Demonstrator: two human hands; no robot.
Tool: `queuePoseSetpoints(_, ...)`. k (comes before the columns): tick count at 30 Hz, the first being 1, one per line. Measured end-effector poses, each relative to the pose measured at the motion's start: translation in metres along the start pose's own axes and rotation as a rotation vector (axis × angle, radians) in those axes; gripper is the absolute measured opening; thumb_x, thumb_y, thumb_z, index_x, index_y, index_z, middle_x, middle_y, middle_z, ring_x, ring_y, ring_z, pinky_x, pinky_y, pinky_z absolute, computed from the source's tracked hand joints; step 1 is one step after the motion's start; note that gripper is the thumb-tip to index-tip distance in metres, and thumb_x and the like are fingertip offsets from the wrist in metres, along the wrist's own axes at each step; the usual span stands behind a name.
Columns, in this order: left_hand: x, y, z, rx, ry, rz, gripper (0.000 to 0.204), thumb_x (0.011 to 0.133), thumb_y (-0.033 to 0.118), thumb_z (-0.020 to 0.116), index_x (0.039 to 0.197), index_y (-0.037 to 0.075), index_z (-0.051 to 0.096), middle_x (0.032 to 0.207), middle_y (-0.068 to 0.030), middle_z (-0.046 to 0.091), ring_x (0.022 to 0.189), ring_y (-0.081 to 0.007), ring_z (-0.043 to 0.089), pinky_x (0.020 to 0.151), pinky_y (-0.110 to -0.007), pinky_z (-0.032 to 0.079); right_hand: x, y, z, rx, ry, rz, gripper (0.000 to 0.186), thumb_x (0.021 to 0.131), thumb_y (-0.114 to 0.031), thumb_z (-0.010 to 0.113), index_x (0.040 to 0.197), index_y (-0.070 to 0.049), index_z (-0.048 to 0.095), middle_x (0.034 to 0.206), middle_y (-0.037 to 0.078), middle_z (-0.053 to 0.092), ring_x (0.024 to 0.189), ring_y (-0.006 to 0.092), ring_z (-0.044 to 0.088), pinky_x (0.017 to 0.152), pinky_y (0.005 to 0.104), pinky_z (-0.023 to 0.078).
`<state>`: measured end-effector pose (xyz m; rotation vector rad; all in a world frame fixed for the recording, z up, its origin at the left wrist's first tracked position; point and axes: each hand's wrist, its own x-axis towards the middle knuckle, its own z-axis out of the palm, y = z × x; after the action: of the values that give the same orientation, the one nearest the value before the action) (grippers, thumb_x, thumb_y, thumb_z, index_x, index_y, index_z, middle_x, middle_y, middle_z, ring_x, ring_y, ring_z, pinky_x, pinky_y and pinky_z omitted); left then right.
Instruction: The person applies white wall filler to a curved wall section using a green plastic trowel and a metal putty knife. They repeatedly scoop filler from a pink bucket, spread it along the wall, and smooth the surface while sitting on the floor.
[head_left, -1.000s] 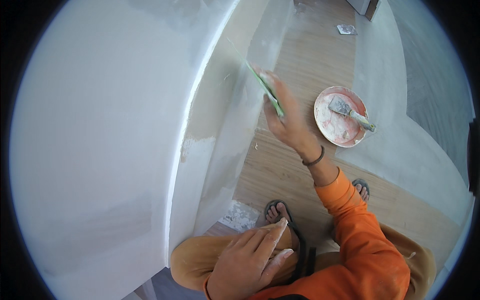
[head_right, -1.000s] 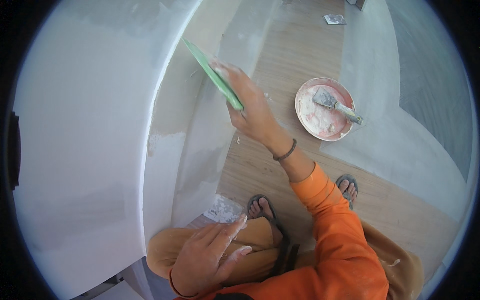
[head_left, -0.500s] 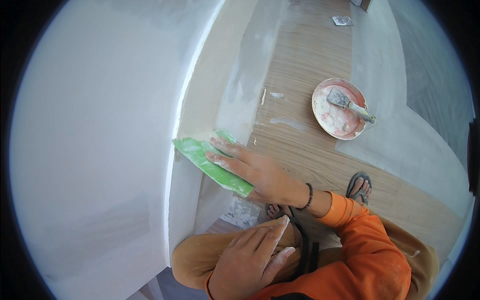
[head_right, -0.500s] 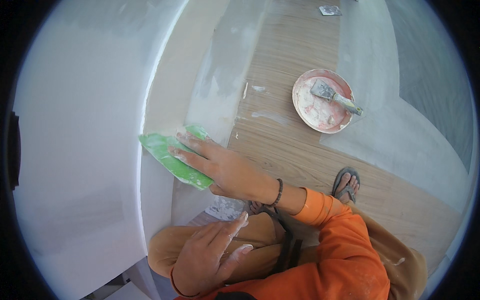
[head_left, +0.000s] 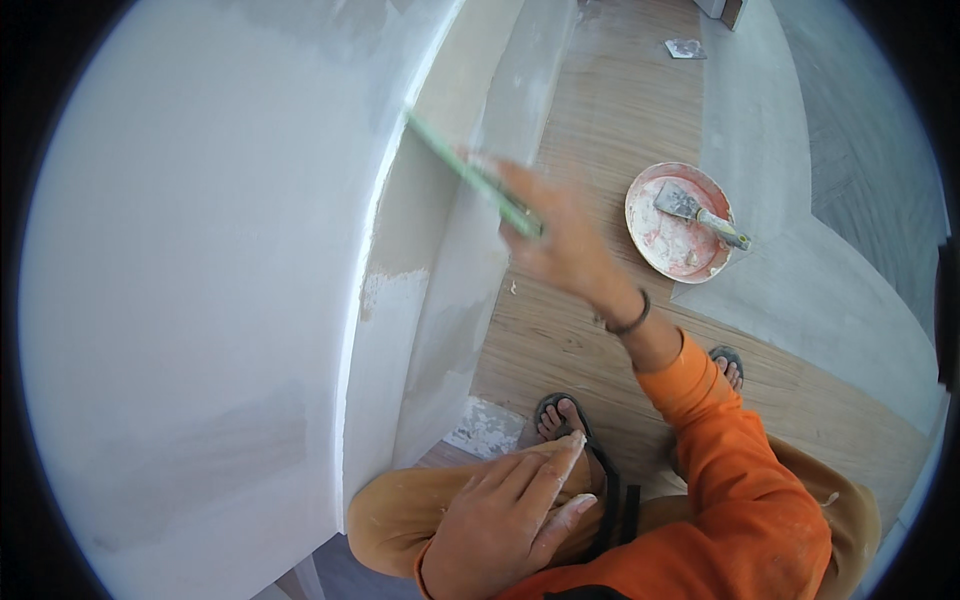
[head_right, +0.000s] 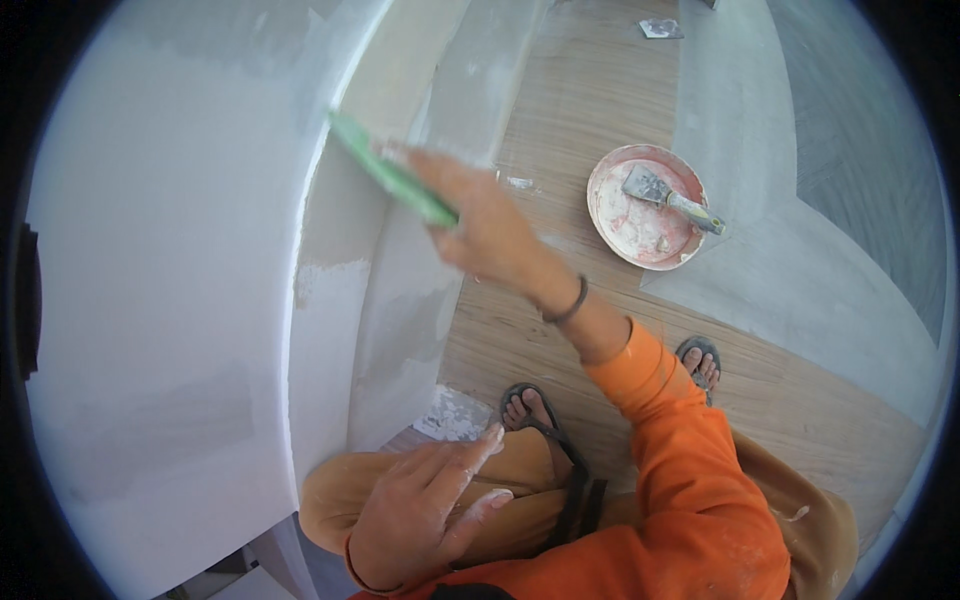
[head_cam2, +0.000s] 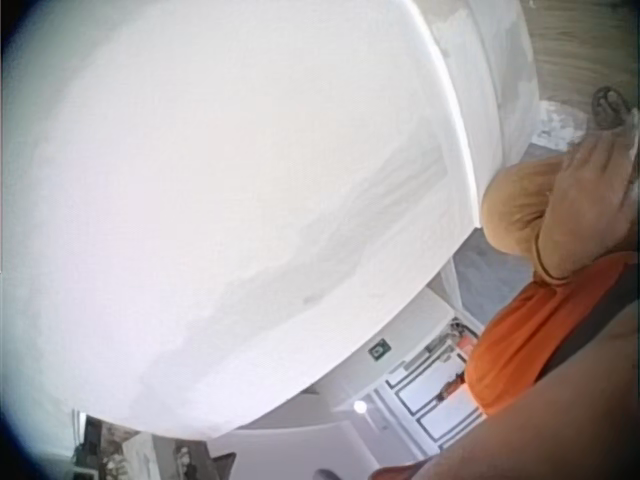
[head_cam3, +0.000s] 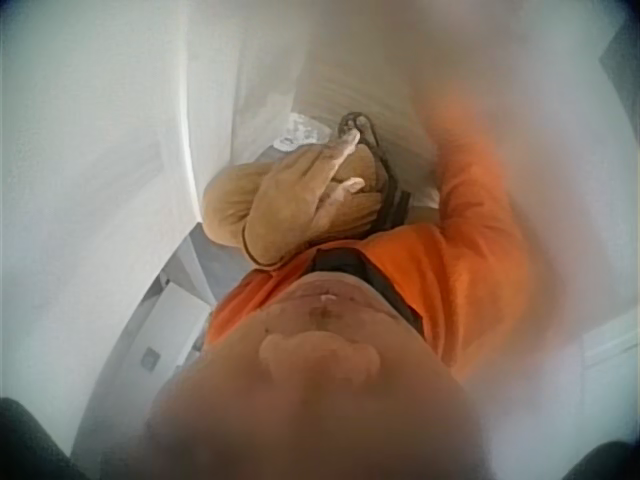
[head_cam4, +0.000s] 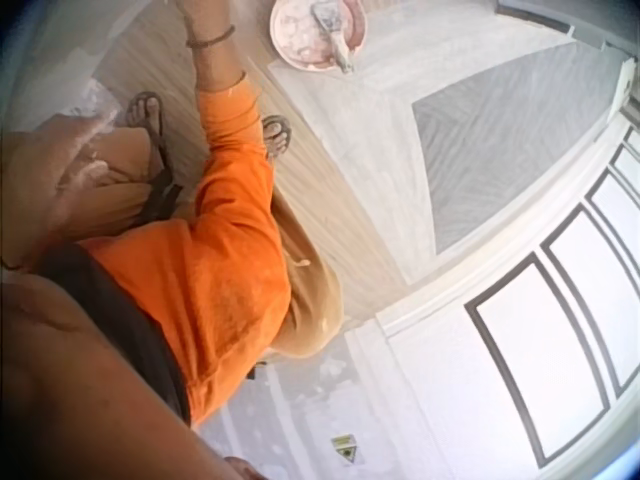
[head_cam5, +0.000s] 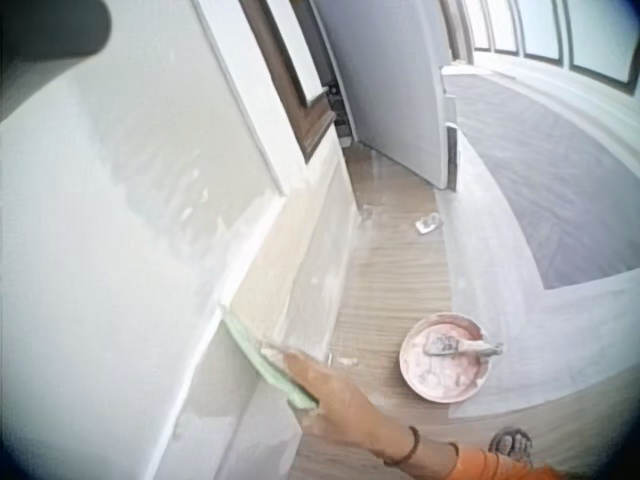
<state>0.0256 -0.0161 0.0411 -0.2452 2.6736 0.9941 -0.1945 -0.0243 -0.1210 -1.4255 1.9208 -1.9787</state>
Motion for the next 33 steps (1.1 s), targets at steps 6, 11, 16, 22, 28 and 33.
queuePoseSetpoints(6, 0.005, 0.003, 0.005, -0.012, -0.043, -0.019, 0.053, 0.09, 0.019, 0.071, 0.135, -0.002, 0.054, 0.109, -0.0156, 0.068, 0.095, -0.0316, 0.065, 0.085, -0.04, 0.052, -0.057, -0.034, 0.025, 0.197, -0.2, 0.005, 0.09, 0.069, 0.007, 0.062, 0.152, -0.022, 0.04, 0.148, 0.01, 0.051, 0.128, 0.0359, 0.056, 0.104, 0.0441, 0.051)
queuePoseSetpoints(11, 0.007, 0.004, 0.005, 0.039, -0.011, -0.087, 0.054, 0.089, 0.019, 0.071, 0.135, -0.002, 0.054, 0.105, -0.0171, 0.068, 0.093, -0.0322, 0.065, 0.083, -0.04, 0.051, -0.027, -0.019, -0.01, 0.111, -0.028, 0.106, 0.078, 0.074, 0.007, 0.058, 0.147, -0.017, 0.046, 0.142, 0.015, 0.055, 0.122, 0.0383, 0.059, 0.101, 0.0411, 0.052)
queuePoseSetpoints(16, 0.005, 0.0, 0.008, -0.014, 0.017, -0.025, 0.055, 0.088, 0.019, 0.073, 0.135, -0.002, 0.054, 0.103, -0.0167, 0.068, 0.091, -0.0324, 0.065, 0.081, -0.04, 0.051, 0.041, 0.019, -0.029, 0.047, 0.155, -0.032, 0.063, 0.081, 0.002, 0.058, 0.142, -0.014, 0.053, 0.123, 0.019, 0.065, 0.099, 0.0358, 0.068, 0.082, 0.0391, 0.054)
queuePoseSetpoints(22, 0.008, 0.004, 0.003, 0.005, -0.01, 0.009, 0.054, 0.089, 0.02, 0.073, 0.135, -0.001, 0.055, 0.107, -0.0149, 0.068, 0.096, -0.0325, 0.065, 0.085, -0.04, 0.052, -0.026, -0.014, 0.025, 0.111, 0.024, -0.044, 0.071, 0.082, -0.01, 0.067, 0.149, -0.022, 0.046, 0.147, 0.014, 0.051, 0.117, 0.0335, 0.064, 0.087, 0.0374, 0.056)
queuePoseSetpoints(28, 0.01, 0.009, 0.005, 0.042, -0.03, -0.047, 0.055, 0.089, 0.02, 0.072, 0.136, -0.002, 0.053, 0.109, -0.0149, 0.068, 0.098, -0.0324, 0.065, 0.086, -0.04, 0.052, -0.08, -0.063, 0.043, 0.232, -0.308, -0.011, 0.09, 0.069, -0.007, 0.07, 0.153, -0.017, 0.037, 0.151, 0.019, 0.046, 0.13, 0.0431, 0.051, 0.105, 0.0463, 0.048)
queuePoseSetpoints(33, 0.016, 0.004, 0.009, 0.051, -0.041, -0.03, 0.057, 0.089, 0.021, 0.072, 0.138, -0.001, 0.052, 0.108, -0.0138, 0.068, 0.096, -0.0309, 0.065, 0.085, -0.039, 0.052, -0.075, -0.034, -0.001, 0.544, -0.19, 0.74, 0.066, 0.088, -0.016, 0.067, 0.145, 0.002, 0.039, 0.132, 0.022, 0.058, 0.117, 0.0281, 0.059, 0.1, 0.038, 0.047)
